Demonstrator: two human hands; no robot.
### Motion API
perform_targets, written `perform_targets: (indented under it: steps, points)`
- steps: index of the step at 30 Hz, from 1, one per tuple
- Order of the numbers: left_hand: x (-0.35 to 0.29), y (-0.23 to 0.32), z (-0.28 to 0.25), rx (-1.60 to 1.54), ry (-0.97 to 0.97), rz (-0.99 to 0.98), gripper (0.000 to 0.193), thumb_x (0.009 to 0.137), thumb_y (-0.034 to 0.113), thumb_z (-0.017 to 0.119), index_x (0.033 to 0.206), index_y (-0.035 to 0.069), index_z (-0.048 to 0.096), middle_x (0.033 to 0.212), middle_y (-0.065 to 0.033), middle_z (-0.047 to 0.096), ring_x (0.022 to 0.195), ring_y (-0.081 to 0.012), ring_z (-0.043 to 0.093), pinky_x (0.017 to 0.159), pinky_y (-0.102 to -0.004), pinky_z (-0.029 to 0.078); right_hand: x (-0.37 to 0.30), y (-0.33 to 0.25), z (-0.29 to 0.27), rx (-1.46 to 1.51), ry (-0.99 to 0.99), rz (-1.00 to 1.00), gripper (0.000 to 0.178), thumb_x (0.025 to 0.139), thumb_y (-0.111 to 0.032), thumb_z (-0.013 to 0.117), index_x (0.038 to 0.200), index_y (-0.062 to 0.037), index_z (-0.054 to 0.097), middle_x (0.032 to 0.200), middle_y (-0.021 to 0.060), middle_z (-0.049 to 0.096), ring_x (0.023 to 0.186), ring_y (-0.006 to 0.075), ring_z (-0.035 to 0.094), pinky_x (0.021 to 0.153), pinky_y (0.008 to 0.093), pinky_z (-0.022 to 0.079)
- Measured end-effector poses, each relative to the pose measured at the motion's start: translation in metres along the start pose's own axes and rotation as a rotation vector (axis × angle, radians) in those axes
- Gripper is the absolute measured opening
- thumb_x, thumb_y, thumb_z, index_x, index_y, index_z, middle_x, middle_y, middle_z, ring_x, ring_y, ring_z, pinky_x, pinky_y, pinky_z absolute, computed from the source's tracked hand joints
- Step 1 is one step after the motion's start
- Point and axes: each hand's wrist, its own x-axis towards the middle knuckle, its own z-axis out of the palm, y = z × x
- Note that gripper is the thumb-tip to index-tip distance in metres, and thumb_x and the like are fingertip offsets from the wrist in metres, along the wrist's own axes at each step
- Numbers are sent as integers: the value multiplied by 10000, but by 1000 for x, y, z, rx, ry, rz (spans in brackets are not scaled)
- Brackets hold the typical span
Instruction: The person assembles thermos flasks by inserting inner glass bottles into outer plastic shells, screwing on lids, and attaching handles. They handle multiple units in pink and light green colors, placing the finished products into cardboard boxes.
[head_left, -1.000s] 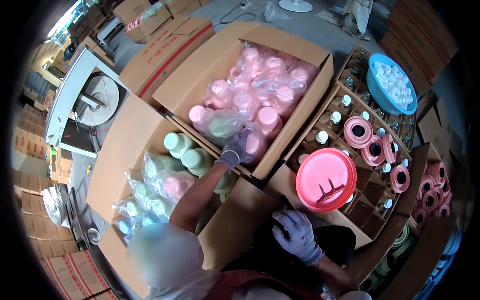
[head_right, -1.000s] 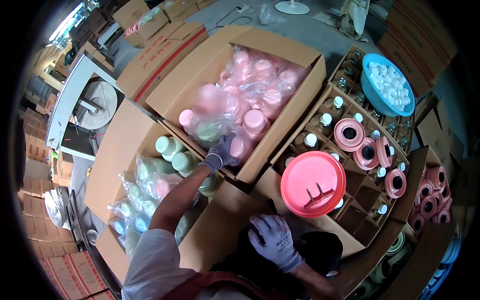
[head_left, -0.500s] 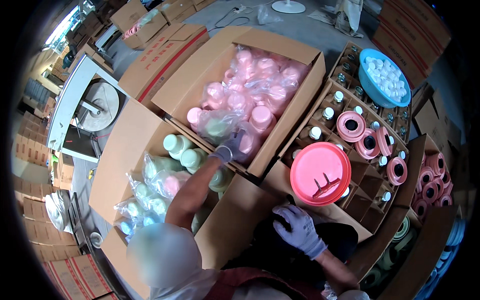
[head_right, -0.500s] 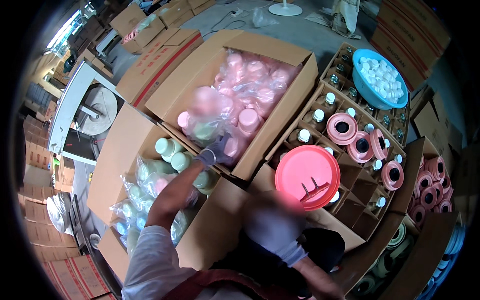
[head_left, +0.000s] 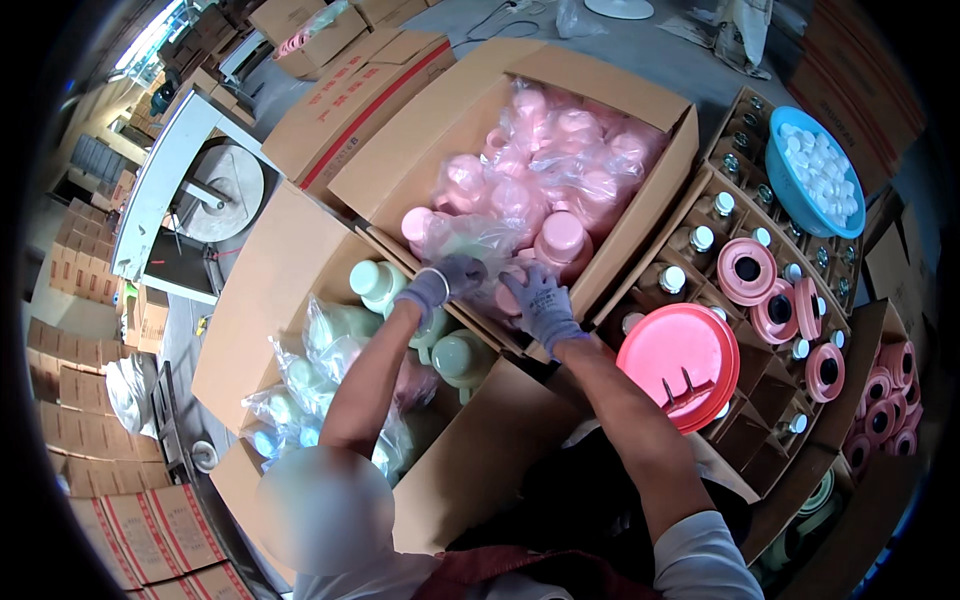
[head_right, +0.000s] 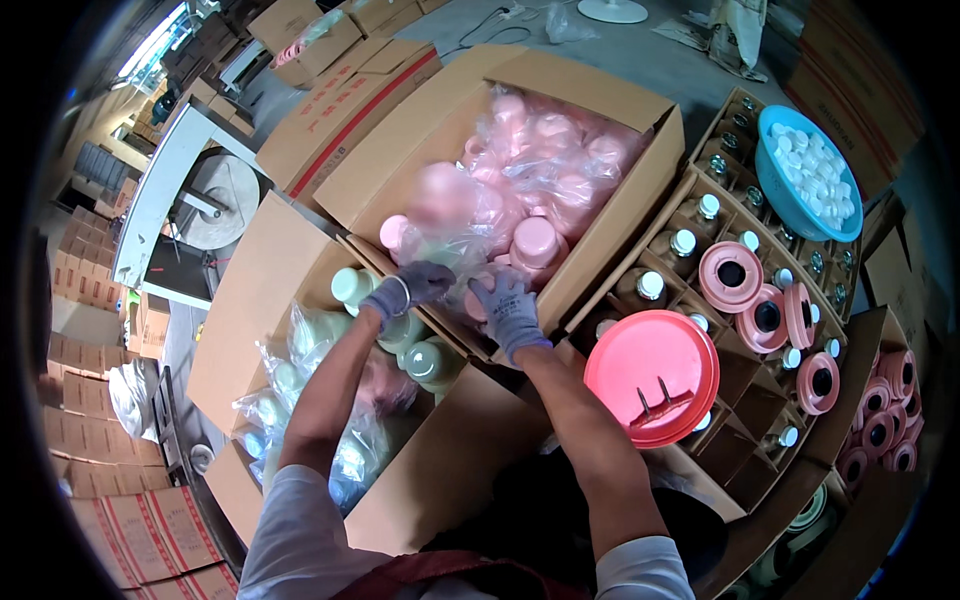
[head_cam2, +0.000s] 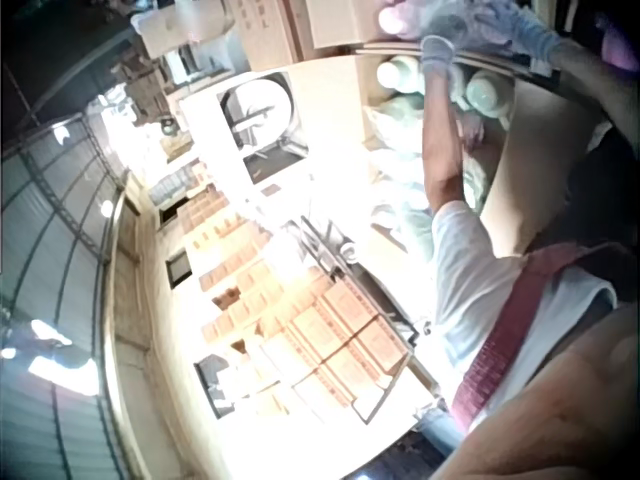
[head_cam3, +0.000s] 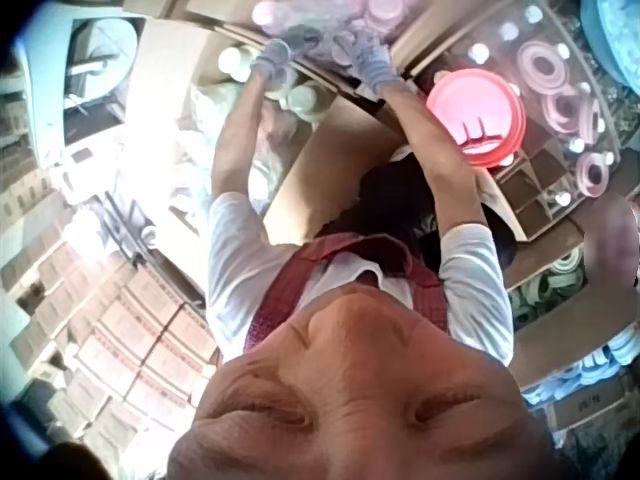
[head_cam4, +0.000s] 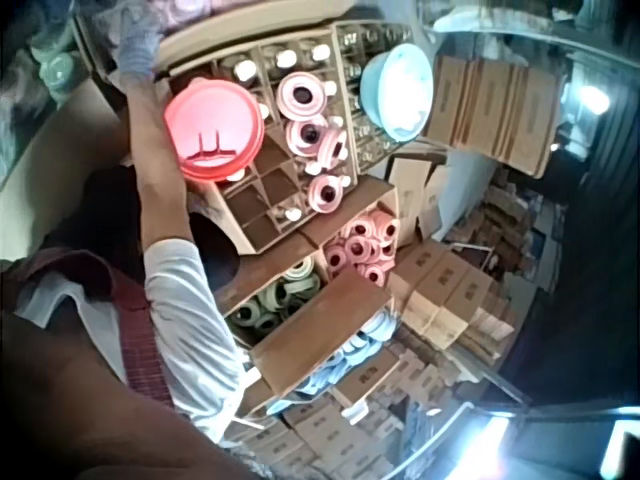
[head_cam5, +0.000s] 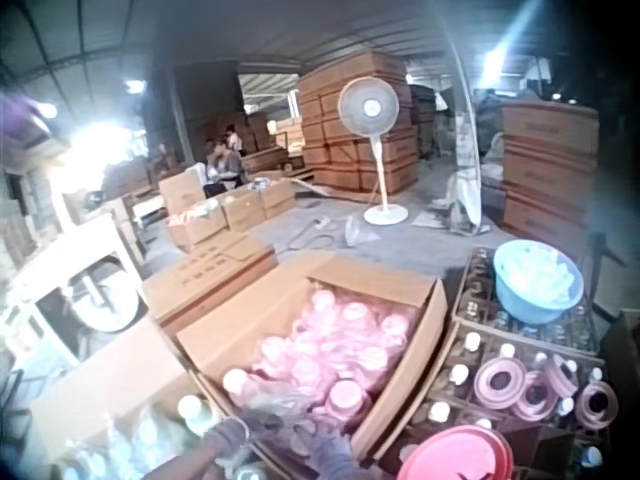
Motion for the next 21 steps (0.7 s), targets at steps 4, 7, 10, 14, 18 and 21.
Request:
perform_targets:
  steps: [4, 7, 10, 14, 18, 21]
  points:
    - [10, -13, 3, 178, -274, -46, 263, 810, 230, 613, 984, 45, 683, 872, -155, 670, 874, -331, 638, 828, -420, 495, 14, -11, 7, 132, 87, 270, 786, 750, -275, 743, 1435, -273, 358, 1393, 201, 322, 1188, 472, 430, 860, 627, 484]
    - [23, -30, 38, 310, -272, -135, 317, 751, 275, 671, 982, 59, 680, 928, -156, 674, 869, -328, 634, 817, -426, 493, 24, -10, 5, 173, 172, 301, 770, 750, -214, 729, 1430, -260, 371, 1383, 206, 318, 1155, 481, 451, 855, 619, 495]
    - [47, -69, 95, 227, -71, -86, 378, 705, 294, 728, 1022, 91, 691, 1044, -163, 676, 983, -328, 636, 862, -424, 489, 29, -4, 10, 176, 164, 265, 803, 724, -221, 745, 1433, -263, 370, 1367, 205, 328, 1147, 479, 456, 857, 617, 491]
    - [77, -33, 96, 186, -316, -352, 394, 855, 230, 573, 1209, 74, 652, 1304, -172, 590, 1153, -314, 597, 986, -421, 452, 24, 14, 8, 206, 37, 192, 844, 691, -238, 768, 1435, -273, 372, 1323, 209, 369, 1147, 465, 459, 893, 583, 470]
    - [62, -83, 152, 143, -114, -572, 422, 907, 264, 523, 1282, 93, 613, 1340, -157, 570, 1187, -324, 580, 998, -419, 446, -3, -1, 1, 52, 39, -107, 827, 684, -243, 773, 1421, -213, 400, 1318, 234, 407, 1146, 453, 466, 970, 529, 423]
    - [54, -21, 94, 89, -211, -419, 421, 886, 355, 573, 1169, 56, 661, 1181, -166, 656, 1072, -350, 626, 933, -429, 478, -45, 42, -22, 184, 364, -137, 804, 699, -233, 761, 1406, -74, 413, 1370, 249, 430, 1216, 439, 446, 1045, 486, 371]
